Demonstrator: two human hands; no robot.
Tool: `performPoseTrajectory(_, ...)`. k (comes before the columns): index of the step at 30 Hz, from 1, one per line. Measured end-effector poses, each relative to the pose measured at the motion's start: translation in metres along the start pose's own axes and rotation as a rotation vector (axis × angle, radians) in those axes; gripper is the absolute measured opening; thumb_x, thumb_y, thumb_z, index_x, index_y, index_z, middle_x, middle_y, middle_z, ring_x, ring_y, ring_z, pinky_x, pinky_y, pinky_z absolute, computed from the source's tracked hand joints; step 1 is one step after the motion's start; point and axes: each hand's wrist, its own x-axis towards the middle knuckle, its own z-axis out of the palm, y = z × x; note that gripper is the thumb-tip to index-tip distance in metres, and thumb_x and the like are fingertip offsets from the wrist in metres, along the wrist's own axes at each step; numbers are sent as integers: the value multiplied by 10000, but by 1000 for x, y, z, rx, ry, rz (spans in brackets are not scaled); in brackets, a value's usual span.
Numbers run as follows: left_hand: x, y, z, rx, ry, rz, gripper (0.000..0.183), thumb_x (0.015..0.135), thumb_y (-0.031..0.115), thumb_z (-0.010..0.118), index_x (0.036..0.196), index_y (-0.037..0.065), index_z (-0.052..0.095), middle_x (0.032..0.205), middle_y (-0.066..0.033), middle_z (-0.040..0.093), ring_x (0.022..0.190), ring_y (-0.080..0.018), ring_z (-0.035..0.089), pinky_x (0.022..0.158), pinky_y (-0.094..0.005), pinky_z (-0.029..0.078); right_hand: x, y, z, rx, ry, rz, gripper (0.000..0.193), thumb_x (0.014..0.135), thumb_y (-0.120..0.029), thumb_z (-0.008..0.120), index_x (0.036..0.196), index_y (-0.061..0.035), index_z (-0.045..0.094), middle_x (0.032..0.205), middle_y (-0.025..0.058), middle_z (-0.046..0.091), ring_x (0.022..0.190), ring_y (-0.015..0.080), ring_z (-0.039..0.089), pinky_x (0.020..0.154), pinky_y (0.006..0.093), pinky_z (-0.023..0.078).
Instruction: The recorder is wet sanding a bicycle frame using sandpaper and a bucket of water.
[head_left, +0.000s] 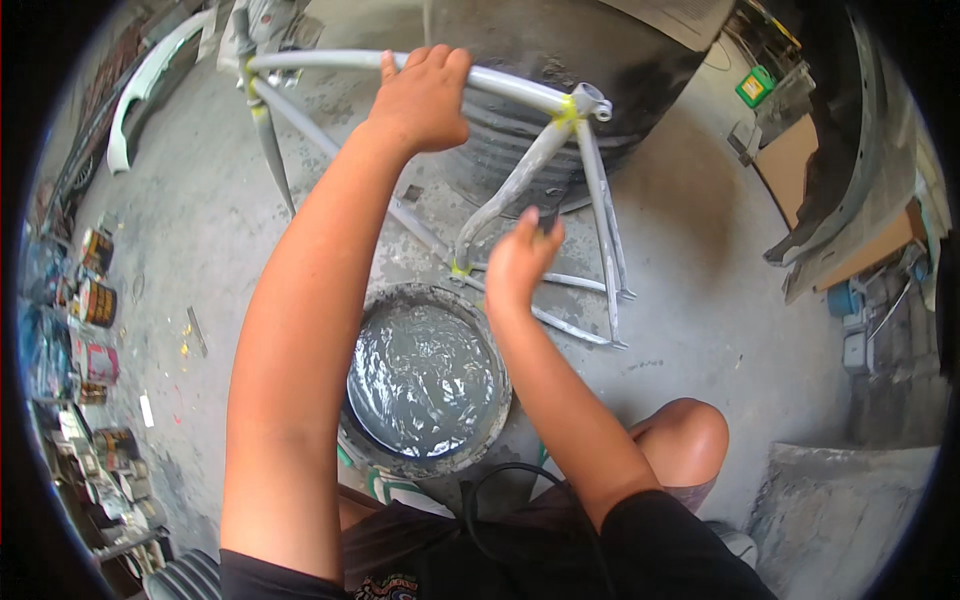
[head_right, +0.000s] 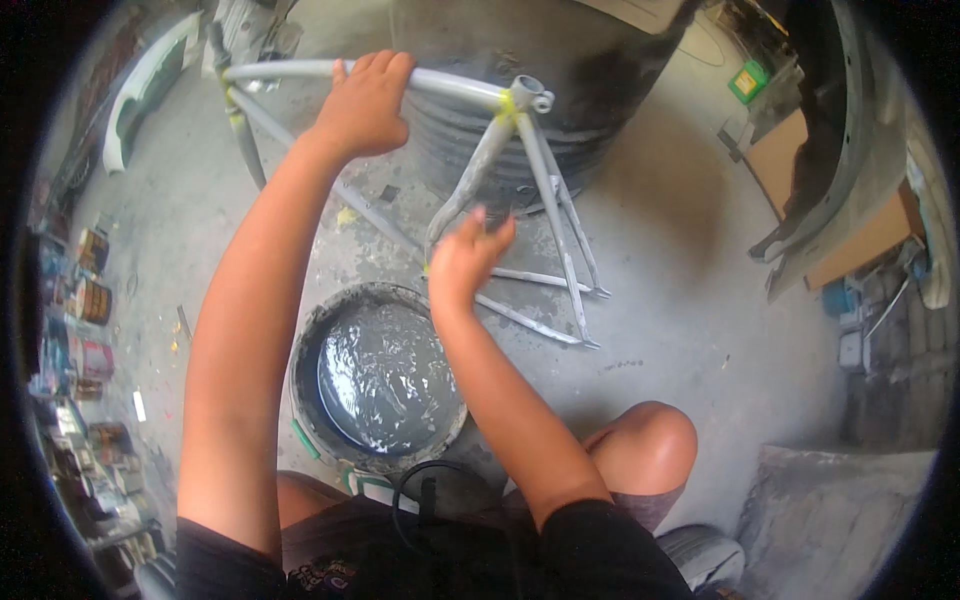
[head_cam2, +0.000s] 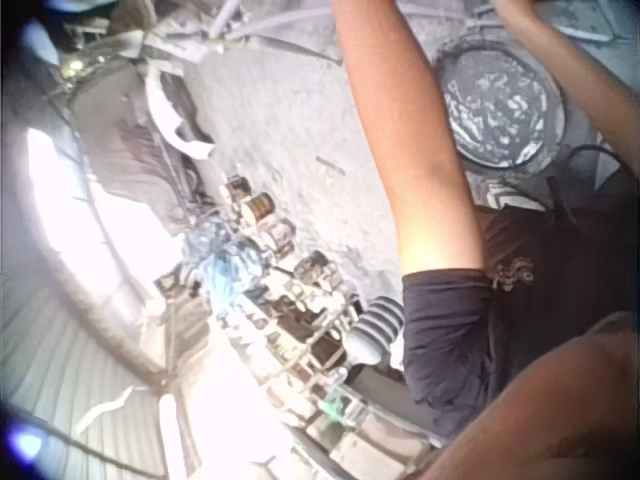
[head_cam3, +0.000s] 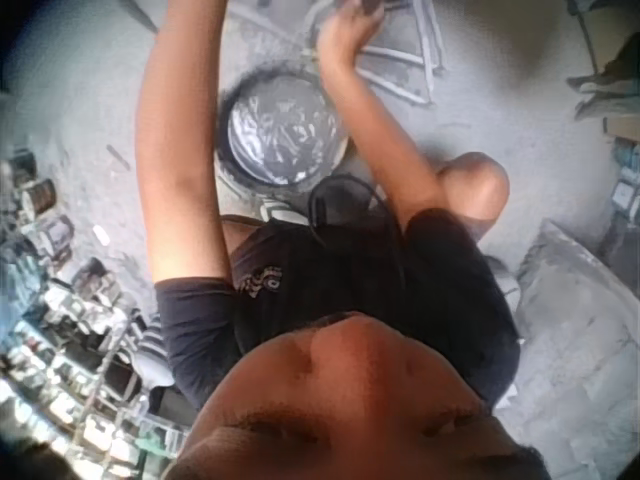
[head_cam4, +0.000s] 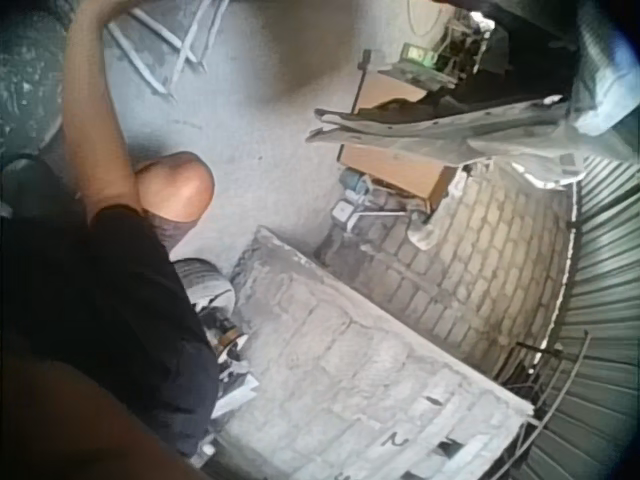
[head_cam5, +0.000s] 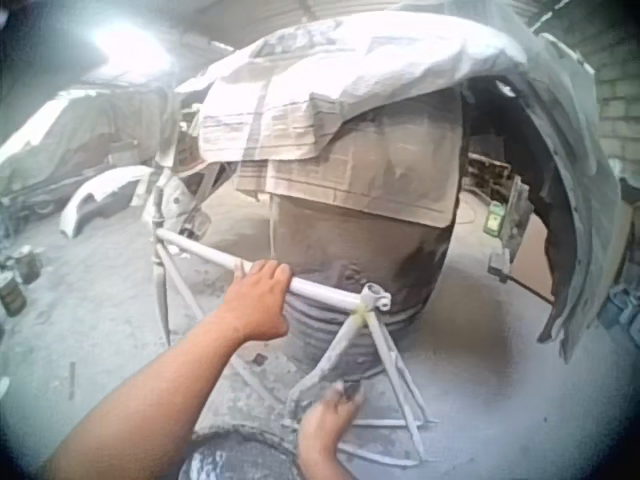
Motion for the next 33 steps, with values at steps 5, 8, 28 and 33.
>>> performPoseTrajectory(5, -4, 8, -4, -5, 52, 49, 558, 704, 38, 576, 1255, 67, 493, 1283, -135, 548, 1354, -371, 449, 1171, -718, 219, 23, -15, 66, -201, 179, -457, 743, 1020, -262, 506, 1529, 138, 142, 1530, 409, 253, 1448, 521, 279, 1212, 536, 215)
performPoseTrajectory(8, -8, 17, -2, -10, 21, 44, 604, 672, 47, 610, 1263, 75, 490, 1279, -149, 544, 1333, -391, 459, 1158, -725, 228, 18, 52, 55, -200, 132, -270, 710, 992, -209, 534, 1503, 140, 186, 1480, 403, 313, 1404, 512, 339, 1181, 544, 257)
performPoseTrajectory(28, -5, -1, -5, 23, 68, 146, 668, 678, 136, 681, 1307, 41, 479, 1189, -216, 553, 1210, -429, 497, 1068, -497, 352, 95, 114, -13, -164, -874, -180, 537, 863, -185, 652, 1341, 39, 550, 1133, 272, 687, 1056, 405, 670, 936, 409, 512)
performPoseTrajectory(33, -6, 2, 1, 18, 98, 155, 665, 673, 170, 690, 1296, 77, 476, 1248, -152, 537, 1270, -414, 472, 1111, -717, 267, 95, 170, -2, -380, -886, -19, 467, 875, -126, 650, 1320, -15, 559, 1140, 255, 699, 1114, 422, 659, 931, 474, 522)
